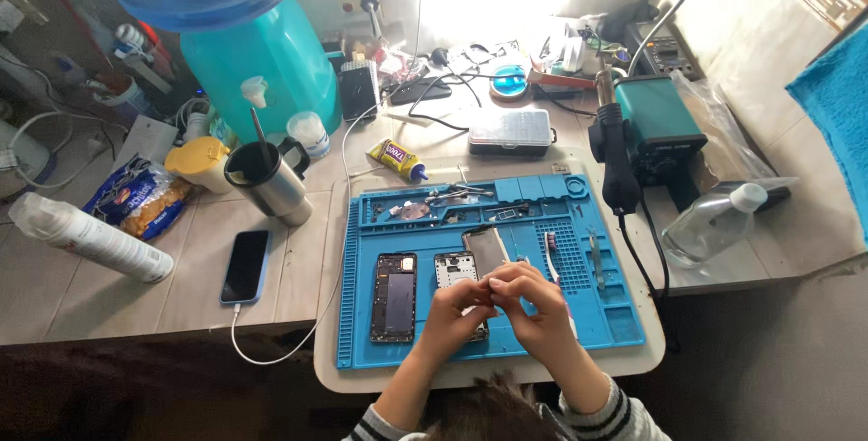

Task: The person uses a red-handled screwdriver to remove screws from a disassembled smartphone placed on a blue anti-static mat. They then use their fingers to peel off a white adhesive strip from the phone's internal frame and continue to manipulate small components within the device.

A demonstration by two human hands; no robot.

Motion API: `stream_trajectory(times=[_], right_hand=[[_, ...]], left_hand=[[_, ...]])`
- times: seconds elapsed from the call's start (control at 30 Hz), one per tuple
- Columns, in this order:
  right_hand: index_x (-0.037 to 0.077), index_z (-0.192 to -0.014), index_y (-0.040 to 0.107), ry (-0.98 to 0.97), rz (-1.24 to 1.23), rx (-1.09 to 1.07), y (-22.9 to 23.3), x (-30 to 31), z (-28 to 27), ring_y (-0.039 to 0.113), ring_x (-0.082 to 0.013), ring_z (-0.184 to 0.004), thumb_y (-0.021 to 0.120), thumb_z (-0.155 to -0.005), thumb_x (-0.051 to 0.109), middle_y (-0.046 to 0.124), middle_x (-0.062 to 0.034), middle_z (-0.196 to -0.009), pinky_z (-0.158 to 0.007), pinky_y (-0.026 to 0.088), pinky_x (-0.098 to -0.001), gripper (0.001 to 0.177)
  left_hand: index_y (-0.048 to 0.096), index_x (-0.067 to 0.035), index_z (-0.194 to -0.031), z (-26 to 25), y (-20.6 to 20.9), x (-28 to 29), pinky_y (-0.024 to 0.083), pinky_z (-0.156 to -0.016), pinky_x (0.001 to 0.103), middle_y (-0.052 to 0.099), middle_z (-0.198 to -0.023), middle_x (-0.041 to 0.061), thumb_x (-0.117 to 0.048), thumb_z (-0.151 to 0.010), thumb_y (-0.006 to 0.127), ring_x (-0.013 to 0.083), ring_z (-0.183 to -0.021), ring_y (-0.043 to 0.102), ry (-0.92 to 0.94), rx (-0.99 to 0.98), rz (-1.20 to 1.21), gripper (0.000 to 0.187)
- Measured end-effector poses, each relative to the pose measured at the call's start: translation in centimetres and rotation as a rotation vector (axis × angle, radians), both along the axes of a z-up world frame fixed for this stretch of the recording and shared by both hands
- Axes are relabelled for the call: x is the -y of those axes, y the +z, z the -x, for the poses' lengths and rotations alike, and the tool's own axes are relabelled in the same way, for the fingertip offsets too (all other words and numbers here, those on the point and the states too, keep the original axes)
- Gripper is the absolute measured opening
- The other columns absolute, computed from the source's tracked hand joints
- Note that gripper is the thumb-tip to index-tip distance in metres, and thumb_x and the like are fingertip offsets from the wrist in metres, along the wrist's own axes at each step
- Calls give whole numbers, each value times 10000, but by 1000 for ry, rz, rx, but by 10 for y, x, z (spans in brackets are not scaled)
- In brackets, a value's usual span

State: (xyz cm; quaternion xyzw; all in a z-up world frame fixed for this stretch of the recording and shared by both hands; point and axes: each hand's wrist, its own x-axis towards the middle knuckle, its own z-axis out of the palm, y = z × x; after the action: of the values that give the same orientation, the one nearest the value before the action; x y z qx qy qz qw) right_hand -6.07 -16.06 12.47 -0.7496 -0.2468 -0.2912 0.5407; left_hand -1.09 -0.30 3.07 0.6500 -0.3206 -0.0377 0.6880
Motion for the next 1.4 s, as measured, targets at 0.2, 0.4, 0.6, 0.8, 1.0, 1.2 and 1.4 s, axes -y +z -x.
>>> stream_trajectory(times=[0.2, 0.4, 0.6, 0.8, 1.0, 1.2, 1.4], right_hand=[[67, -1011, 649, 74, 8, -20, -8, -4, -2, 732, -298, -993, 626, -884, -104, 761, -119, -1058, -938, 564, -450, 214], [62, -953, 647, 32, 35, -44, -1, -1, -4, 716, -263, -945, 772, -875, 53, 746, -114, -999, -866, 571, -394, 147], [47, -864, 661, -38, -78, -69, -9, 8, -8, 759, -275, -855, 775, -858, 25, 793, -127, -921, -783, 598, -385, 117], [14, -807, 713, -55, -143, -67, -15, 6, -7, 803, -286, -752, 803, -820, -37, 824, -126, -844, -694, 609, -367, 103], [12, -792, 705, -31, -125, -68, -1, -2, 2, 801, -299, -761, 806, -821, -36, 823, -135, -875, -706, 618, -366, 116], [28, -809, 706, -35, -90, -87, 2, -9, 2, 803, -326, -780, 820, -831, 10, 822, -142, -896, -718, 620, -380, 118], [-25, -1202, 550, -37, -54, -261, -25, 4, -6, 789, -304, -852, 842, -823, 32, 786, -181, -1036, -689, 634, -430, 482]], left_hand=[[463, -130, -768, 3, -14, 20, 437, -580, 297, 503, -715, 11, -63, -788, 794, 128, -645, 463, 353, 111, -19, 338], [542, -60, -1147, 0, 18, 2, 424, -874, 394, 556, -1081, 106, -130, -945, 714, 245, -1002, 500, 79, 288, 6, 275], [574, -44, -1272, -6, -11, -4, 483, -1013, 417, 644, -1219, 154, -109, -1016, 570, 284, -1146, 625, -269, -38, 46, 264], [741, 8, -967, -1, -23, 9, 640, -739, 386, 778, -873, 149, 64, -759, 867, 275, -823, 777, 39, -148, 130, 250], [673, -16, -825, 15, 7, 32, 596, -517, 319, 642, -697, 128, 78, -762, 818, 252, -608, 683, 383, 64, 92, 184], [705, -70, -893, 20, 29, 17, 546, -617, 353, 665, -763, 108, -66, -852, 768, 249, -711, 657, 279, 121, -5, 75], [671, -6, -1261, 6, 13, -17, 525, -943, 500, 718, -1124, 227, -89, -945, 717, 453, -1088, 668, 203, 210, -141, 329]])
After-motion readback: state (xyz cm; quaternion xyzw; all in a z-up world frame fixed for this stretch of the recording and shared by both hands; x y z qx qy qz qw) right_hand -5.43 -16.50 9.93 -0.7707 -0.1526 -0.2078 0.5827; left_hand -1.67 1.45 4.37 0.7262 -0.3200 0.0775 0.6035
